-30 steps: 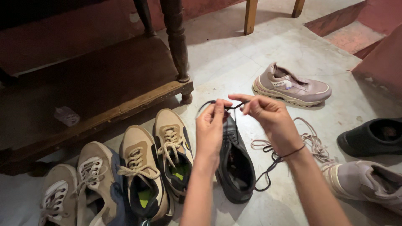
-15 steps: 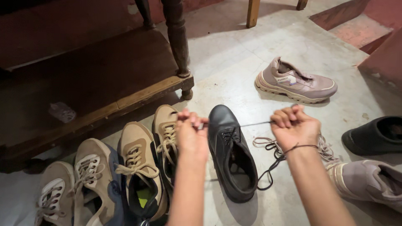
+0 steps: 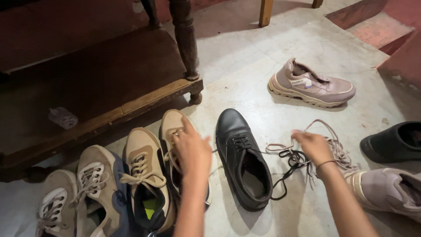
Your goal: The person ties the laces of a beige sneaker, then moves to a black shoe and threads a black lace through its eyelets, pulling it tight and continuing to lace the shoe.
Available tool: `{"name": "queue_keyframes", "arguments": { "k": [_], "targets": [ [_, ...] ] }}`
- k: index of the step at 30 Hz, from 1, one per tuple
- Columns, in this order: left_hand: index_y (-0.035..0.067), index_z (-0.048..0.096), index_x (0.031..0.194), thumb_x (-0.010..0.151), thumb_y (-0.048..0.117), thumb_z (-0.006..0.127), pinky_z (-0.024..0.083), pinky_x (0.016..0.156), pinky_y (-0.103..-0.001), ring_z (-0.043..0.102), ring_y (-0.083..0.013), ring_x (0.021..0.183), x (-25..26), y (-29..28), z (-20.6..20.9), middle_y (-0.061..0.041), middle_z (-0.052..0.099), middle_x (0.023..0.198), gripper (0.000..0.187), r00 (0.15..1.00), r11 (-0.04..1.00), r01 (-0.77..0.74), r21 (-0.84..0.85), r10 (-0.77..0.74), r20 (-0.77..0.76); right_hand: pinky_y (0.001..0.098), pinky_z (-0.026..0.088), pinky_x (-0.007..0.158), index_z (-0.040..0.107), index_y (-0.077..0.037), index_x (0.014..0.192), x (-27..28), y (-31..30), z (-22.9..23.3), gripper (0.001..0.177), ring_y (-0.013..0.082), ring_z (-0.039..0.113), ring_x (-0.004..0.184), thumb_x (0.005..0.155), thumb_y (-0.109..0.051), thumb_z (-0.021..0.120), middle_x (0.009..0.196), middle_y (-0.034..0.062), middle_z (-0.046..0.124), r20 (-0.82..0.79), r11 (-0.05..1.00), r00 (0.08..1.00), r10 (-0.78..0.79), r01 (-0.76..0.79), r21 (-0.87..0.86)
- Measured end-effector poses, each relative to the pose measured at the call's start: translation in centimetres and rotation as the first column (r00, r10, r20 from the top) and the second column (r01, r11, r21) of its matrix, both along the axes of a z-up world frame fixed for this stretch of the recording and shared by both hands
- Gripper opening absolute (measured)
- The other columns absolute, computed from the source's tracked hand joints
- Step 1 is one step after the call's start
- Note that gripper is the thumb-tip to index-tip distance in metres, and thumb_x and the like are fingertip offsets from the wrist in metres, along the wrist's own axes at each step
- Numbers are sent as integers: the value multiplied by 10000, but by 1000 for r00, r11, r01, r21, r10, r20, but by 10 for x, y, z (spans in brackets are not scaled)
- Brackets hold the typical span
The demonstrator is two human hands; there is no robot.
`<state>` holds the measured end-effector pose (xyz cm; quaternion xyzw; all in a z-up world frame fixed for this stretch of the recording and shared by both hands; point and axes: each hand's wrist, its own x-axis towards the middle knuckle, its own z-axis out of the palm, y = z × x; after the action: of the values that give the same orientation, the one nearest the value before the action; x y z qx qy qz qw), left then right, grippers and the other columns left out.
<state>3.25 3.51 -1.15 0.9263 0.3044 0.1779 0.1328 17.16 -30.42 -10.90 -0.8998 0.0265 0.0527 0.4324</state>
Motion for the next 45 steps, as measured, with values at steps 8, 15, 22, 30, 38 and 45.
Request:
{"name": "queue_keyframes", "arguments": {
  "k": [8, 15, 22, 30, 38, 45],
  "targets": [
    [-42, 590, 1312, 904, 156, 740, 425, 981, -542, 563, -466, 1206, -14, -65, -6, -288, 641, 1234, 478, 843, 825, 532, -188, -495, 211, 366, 584, 805, 715, -153, 1270, -75, 107, 73, 599, 266, 767, 931, 742, -412, 826, 1065, 152, 765, -35, 906, 926, 376, -375, -198],
    [12, 738, 858, 875, 95, 726, 536, 757, -480, 692, -399, 860, -24, -62, -5, -203, 704, 892, 85, 924, 854, 352, -383, -250, 290, 374, 586, 714, 834, -108, 882, -84, 123, 112, 233, 292, 751, 702, 724, -275, 872, 761, 167, 761, 118, 902, 936, 331, -277, -332],
    [56, 556, 1045, 745, 27, 760, 573, 675, -489, 716, -378, 814, -14, -49, -24, -161, 708, 905, 364, 880, 882, 471, -24, -472, -52, 368, 566, 628, 844, -89, 877, -75, 113, 92, 154, 265, 742, 611, 766, -195, 836, 716, 148, 770, 142, 977, 983, 113, -84, -197],
    [94, 595, 992, 766, 97, 733, 572, 689, -486, 728, -366, 810, -13, -36, -59, -139, 732, 862, 265, 872, 884, 459, -87, -467, -147, 276, 562, 540, 847, -47, 892, -66, 76, 65, 211, 162, 731, 511, 792, -233, 840, 662, 141, 775, -104, 992, 994, 26, -38, -120],
    [-1, 610, 976, 1130, 508, 446, 421, 619, -368, 516, -230, 698, 18, -16, -52, -112, 606, 750, 556, 890, 102, 228, -968, -425, 164, 337, 380, 537, 892, -97, 887, -57, 65, 157, 288, 137, 462, 560, 885, -348, 751, 577, 47, 542, -253, 812, 803, 539, -576, -97],
    [123, 564, 1002, 1048, 505, 357, 532, 746, -243, 660, -129, 854, 5, -60, -16, -87, 780, 1013, 438, 897, -184, 398, -899, -125, 423, 335, 556, 690, 805, -78, 870, -75, 109, 208, 300, 174, 699, 754, 724, -338, 840, 786, 64, 750, 43, 725, 727, 685, -675, -139]
  ]
}}
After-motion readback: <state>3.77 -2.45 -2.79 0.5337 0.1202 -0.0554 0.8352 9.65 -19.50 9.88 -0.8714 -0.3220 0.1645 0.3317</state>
